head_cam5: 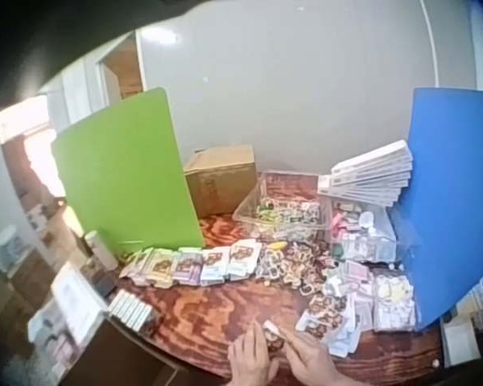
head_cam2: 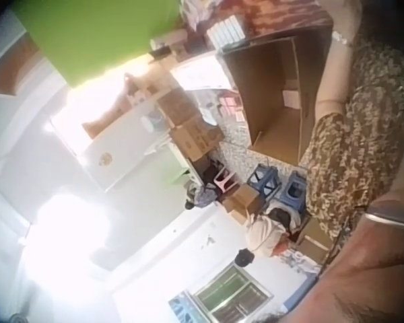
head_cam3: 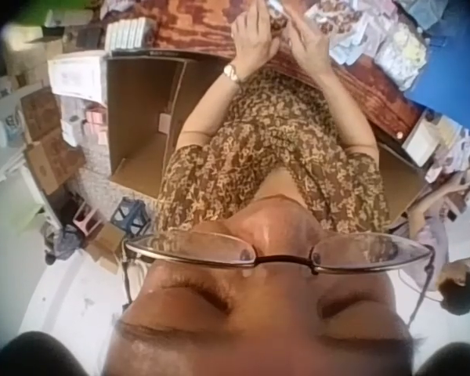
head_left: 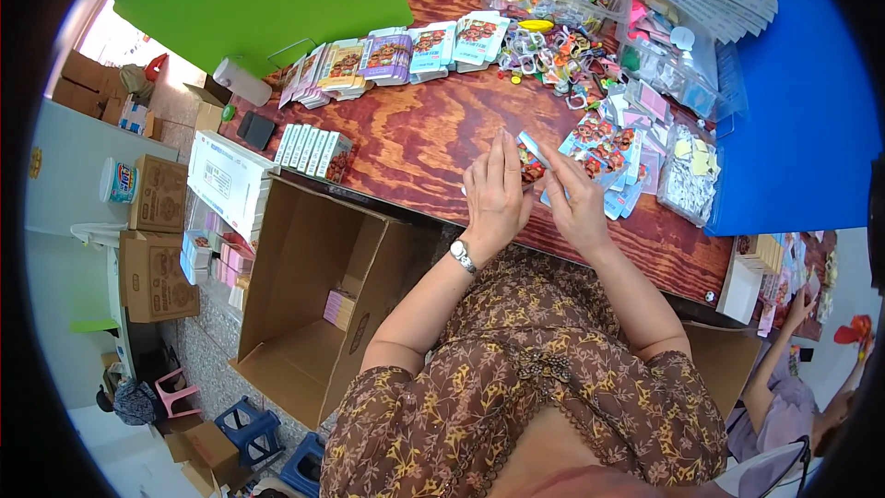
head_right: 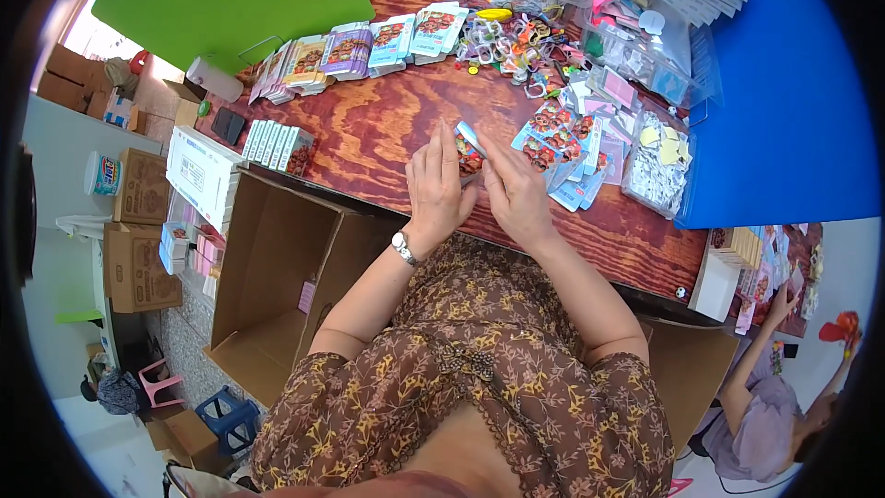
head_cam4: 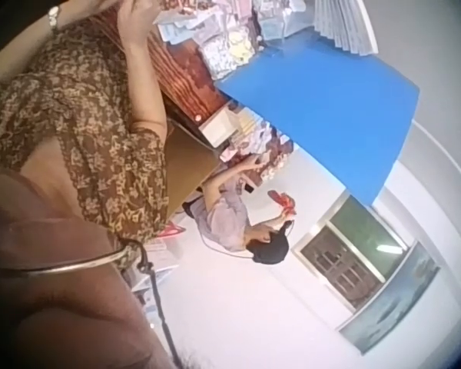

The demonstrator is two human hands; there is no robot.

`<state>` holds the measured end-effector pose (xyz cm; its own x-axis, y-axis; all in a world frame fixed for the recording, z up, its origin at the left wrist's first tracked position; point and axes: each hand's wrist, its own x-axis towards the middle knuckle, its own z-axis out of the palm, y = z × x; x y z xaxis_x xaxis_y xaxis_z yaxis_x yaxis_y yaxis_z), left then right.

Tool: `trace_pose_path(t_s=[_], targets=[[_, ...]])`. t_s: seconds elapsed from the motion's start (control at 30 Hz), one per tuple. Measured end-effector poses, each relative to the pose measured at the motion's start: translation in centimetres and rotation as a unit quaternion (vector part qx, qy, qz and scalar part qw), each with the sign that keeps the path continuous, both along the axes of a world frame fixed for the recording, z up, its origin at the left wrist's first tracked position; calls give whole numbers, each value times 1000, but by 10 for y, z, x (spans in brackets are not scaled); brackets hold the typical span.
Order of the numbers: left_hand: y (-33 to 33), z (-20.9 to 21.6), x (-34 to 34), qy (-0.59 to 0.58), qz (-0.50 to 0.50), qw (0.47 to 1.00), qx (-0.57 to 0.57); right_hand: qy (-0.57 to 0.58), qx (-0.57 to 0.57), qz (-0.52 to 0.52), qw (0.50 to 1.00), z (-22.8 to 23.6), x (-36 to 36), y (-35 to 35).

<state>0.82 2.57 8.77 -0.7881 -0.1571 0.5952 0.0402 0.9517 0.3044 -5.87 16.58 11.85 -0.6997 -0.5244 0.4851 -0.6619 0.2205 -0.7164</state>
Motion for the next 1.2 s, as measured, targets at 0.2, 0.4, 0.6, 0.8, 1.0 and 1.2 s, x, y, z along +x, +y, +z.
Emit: trace_pose_path(t_s=[0.2,0.4,0.6,0.8,1.0,1.2], targets=[[-2,5,1,-7,-19,1000,19,134,19,-3,991,-12,5,-4],[-6,11,2,-34,-23,999,6,36,29,53,998,-3,0,5],[-2,12,6,-8,-38,999,-1,-185,14,38,982,13,-23,1],[2,15,3,32,-11,999,-22,-300,-142,45,942,1,-13,-10],[-1,11,6,17,-34,999,26,-210,-66,69,973,0,-12,1],[-1,12,6,19,-38,999,23,-255,-109,104,955,-3,-14,2]])
